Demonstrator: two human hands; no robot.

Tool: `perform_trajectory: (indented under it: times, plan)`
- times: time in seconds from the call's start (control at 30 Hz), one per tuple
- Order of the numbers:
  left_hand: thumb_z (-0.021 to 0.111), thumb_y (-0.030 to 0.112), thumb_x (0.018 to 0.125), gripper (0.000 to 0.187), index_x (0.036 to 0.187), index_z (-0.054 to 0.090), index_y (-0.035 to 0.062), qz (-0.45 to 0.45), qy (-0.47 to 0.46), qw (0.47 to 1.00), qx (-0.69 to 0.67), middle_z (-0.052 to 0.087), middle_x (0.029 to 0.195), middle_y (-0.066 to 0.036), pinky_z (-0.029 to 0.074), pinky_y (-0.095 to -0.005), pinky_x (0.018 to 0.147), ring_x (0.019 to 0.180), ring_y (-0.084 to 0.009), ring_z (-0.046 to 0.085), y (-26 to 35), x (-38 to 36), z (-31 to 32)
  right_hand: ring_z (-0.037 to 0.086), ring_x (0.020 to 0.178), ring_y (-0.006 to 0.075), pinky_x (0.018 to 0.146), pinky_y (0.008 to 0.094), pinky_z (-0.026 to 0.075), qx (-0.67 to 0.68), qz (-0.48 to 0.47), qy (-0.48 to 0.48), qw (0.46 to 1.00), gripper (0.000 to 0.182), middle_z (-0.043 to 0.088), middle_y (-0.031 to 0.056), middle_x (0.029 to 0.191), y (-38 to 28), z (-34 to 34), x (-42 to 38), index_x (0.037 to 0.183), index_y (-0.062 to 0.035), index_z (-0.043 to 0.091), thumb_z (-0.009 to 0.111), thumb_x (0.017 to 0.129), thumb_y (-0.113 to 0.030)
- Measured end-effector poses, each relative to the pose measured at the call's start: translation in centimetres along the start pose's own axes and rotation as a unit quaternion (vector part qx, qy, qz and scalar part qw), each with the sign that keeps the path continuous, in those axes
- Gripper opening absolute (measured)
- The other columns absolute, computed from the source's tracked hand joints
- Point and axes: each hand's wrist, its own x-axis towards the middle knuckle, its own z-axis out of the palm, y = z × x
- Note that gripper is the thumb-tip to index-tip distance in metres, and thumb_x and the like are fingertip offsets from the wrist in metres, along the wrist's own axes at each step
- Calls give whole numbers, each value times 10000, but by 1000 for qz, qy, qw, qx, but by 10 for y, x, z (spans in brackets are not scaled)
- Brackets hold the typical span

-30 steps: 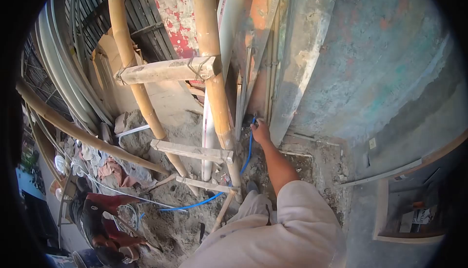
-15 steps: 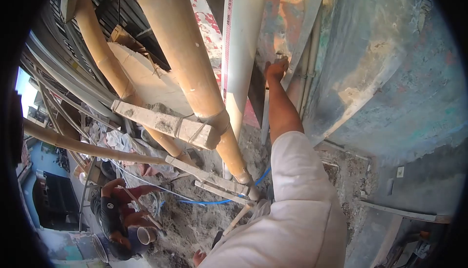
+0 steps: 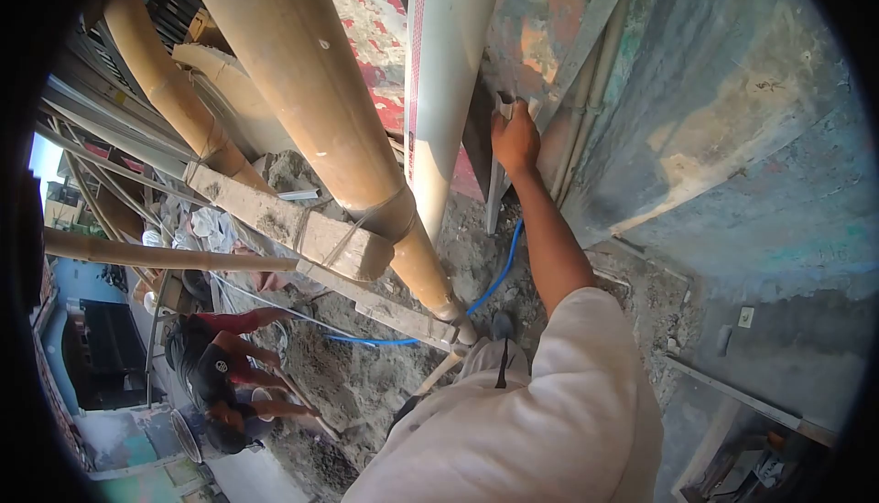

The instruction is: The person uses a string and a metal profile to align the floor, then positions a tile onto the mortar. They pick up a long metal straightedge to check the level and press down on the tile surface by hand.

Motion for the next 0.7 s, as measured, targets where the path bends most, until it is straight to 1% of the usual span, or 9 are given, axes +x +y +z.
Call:
perform_trajectory:
  times: [0.1,0.17,0.23,0.3,0.4,0.47,0.5,0.57,0.7]
  plan:
    - [593,92,828,428,1217,487,-50,-13,32,999,-6,645,836,-104,499,-271,526,649,-151,608,75,-23,-17,579,628,217,582,354,439,113,-22,-47,992,417,621,57,769,17,-59,-29,1150,-3,520,586,888,-321]
    - [584,97,839,402,1205,499,-45,15,-35,979,-198,644,831,-110,493,-274,515,643,-148,607,124,-36,-32,569,713,145,652,324,450,174,-31,-47,983,407,624,36,843,9,-107,-41,1122,3,536,566,912,-345]
    - [575,92,847,397,1214,493,-35,30,-39,996,-80,639,861,-111,489,-271,516,665,-142,600,168,-41,-45,569,763,135,699,292,454,243,-117,42,962,403,633,68,869,-3,-141,-46,1074,19,544,541,923,-355]
    - [575,94,853,407,1232,484,-25,-13,-56,984,-167,636,890,-108,491,-265,532,687,-136,595,156,-15,-43,570,812,152,738,297,455,260,-196,107,939,476,632,77,907,-13,-175,-44,1053,44,542,499,936,-416]
    - [574,101,863,420,1254,473,-15,23,-61,984,-164,639,910,-96,496,-269,568,704,-134,594,149,21,-42,575,811,180,755,327,466,270,-181,140,935,576,624,122,898,-22,-217,-44,1025,73,532,457,933,-491]
    - [572,104,867,427,1265,468,-9,36,-69,986,-145,640,919,-95,497,-272,577,712,-136,596,166,29,-42,572,794,191,754,351,474,318,-218,182,905,618,616,144,861,-34,-242,-44,1008,89,521,440,929,-519]
    - [570,108,869,428,1268,469,-6,51,-63,988,-134,642,930,-95,497,-276,586,718,-140,598,181,25,-46,572,794,191,754,351,474,312,-219,178,907,618,616,144,861,-37,-253,-43,1008,89,521,440,929,-519]
    - [569,112,871,429,1272,470,-2,66,-62,988,-126,643,942,-95,498,-280,596,725,-144,601,198,27,-46,556,809,208,767,355,473,320,-229,164,905,685,594,149,881,-42,-272,-39,1087,82,487,449,896,-574]
    - [575,136,869,405,1246,508,4,108,-49,990,-71,646,967,-100,506,-287,624,739,-147,609,214,31,-42,545,790,180,731,318,469,317,-198,166,912,637,585,127,855,-64,-282,-43,1078,74,494,461,911,-540]
